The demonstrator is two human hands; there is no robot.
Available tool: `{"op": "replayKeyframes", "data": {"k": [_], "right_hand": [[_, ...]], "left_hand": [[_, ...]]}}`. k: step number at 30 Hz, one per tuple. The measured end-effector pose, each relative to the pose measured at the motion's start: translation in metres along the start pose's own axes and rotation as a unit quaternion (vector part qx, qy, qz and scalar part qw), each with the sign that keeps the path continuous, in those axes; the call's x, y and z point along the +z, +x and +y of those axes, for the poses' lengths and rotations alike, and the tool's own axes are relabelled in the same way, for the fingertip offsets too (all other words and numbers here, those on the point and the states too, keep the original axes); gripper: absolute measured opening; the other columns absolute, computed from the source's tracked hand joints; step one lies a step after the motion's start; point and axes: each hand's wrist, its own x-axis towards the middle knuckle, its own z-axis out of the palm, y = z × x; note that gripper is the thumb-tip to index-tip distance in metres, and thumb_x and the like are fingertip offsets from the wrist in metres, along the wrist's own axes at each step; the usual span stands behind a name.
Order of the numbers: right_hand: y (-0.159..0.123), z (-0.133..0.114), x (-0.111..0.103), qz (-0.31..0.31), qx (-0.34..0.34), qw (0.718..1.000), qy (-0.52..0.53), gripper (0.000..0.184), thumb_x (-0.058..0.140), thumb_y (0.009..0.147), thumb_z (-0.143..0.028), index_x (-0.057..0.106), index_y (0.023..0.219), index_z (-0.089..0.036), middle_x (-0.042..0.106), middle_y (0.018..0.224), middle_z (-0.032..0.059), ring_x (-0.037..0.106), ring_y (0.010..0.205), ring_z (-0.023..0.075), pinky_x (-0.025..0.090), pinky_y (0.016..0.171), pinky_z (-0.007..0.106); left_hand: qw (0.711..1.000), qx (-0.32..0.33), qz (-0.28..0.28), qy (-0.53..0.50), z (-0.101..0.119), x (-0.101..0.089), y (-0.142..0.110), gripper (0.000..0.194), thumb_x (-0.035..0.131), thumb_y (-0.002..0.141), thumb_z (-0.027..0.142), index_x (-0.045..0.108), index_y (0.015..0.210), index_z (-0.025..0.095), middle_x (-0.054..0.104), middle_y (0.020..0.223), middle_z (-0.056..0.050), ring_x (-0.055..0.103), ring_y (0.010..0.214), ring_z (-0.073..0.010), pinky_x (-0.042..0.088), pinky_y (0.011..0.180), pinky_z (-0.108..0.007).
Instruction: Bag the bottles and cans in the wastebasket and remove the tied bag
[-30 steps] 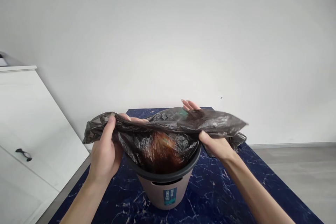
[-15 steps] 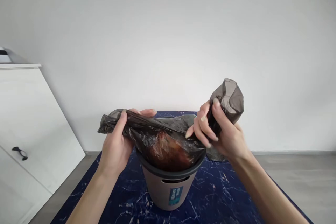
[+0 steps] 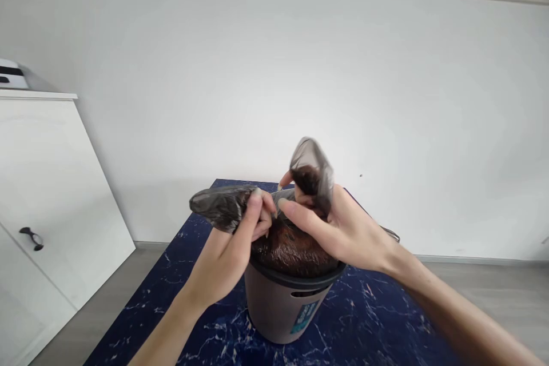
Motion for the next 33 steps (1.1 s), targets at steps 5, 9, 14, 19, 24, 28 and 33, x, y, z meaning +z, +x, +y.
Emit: {"op": "replayKeyframes", "data": {"k": [5,9,14,19,24,28,33], "right_hand": [[0.001,-0.007,-0.003,-0.113,-0.07,0.985,-0.106,0.013,0.056,0.093,-0.012,0.06,0.089,-0.023,0.072,0.098,0.0016,0.064,0.085,0.0185,0.048,0.077,0.035],[-0.002,-0.004,-0.002,-0.153,-0.036,0.969,-0.19,0.017,0.05,0.086,-0.008,0.05,0.078,-0.023,0.066,0.086,0.0032,0.056,0.074,0.0171,0.041,0.066,0.034],[-0.002,0.002,0.0,-0.112,0.049,0.988,-0.091,0.014,0.049,0.086,-0.011,0.056,0.082,-0.022,0.062,0.077,0.0014,0.05,0.066,0.0157,0.037,0.063,0.034],[0.003,-0.003,-0.005,0.011,0.144,0.972,0.186,0.02,0.054,0.103,-0.04,0.057,0.094,-0.022,0.033,0.069,-0.0073,0.025,0.057,0.0109,0.024,0.05,0.029],[0.005,-0.015,-0.011,-0.132,0.133,0.981,0.048,0.049,0.08,0.083,-0.03,0.056,0.125,-0.022,0.051,0.076,-0.0042,0.048,0.064,0.0141,0.038,0.049,0.028],[-0.001,-0.022,0.005,-0.139,0.011,0.98,-0.141,0.089,0.091,0.068,-0.048,0.051,0.142,-0.02,0.063,0.105,0.0095,0.062,0.086,0.0264,0.054,0.058,0.037],[-0.015,-0.034,0.028,-0.11,-0.087,0.96,-0.243,0.05,0.055,0.093,-0.035,0.057,0.14,-0.018,0.061,0.128,0.0182,0.063,0.092,0.028,0.051,0.061,0.039]], "left_hand": [[0.995,0.002,0.036,0.097,0.008,-0.001,-0.007,0.053,0.045,0.112,0.058,0.051,0.07,0.025,0.054,0.071,-0.003,0.055,0.07,-0.0214,0.046,0.073,-0.035],[0.99,0.02,0.096,0.105,0.008,-0.001,-0.006,0.042,0.05,0.11,0.056,0.063,0.085,0.026,0.063,0.086,-0.005,0.062,0.089,-0.0262,0.049,0.086,-0.036],[0.987,0.052,0.105,0.113,0.007,0.001,-0.008,0.03,0.047,0.113,0.049,0.063,0.102,0.026,0.065,0.101,-0.007,0.062,0.101,-0.0263,0.048,0.091,-0.037],[0.991,0.046,0.066,0.105,0.008,0.002,-0.012,0.026,0.04,0.115,0.046,0.056,0.127,0.029,0.06,0.097,-0.004,0.056,0.08,-0.0201,0.048,0.074,-0.034],[0.979,0.101,0.065,0.167,0.011,0.0,-0.015,0.019,0.05,0.112,0.037,0.057,0.129,0.031,0.061,0.116,-0.008,0.064,0.1,-0.0247,0.052,0.1,-0.046],[0.94,0.182,0.043,0.287,0.023,0.0,-0.022,0.014,0.053,0.106,0.021,0.064,0.105,0.029,0.044,0.157,-0.007,0.048,0.144,-0.0342,0.051,0.114,-0.052],[0.858,0.306,0.034,0.41,0.031,0.021,-0.04,0.024,0.065,0.094,0.018,0.065,0.115,0.031,0.046,0.164,-0.006,0.036,0.157,-0.0388,0.041,0.128,-0.061]]}}
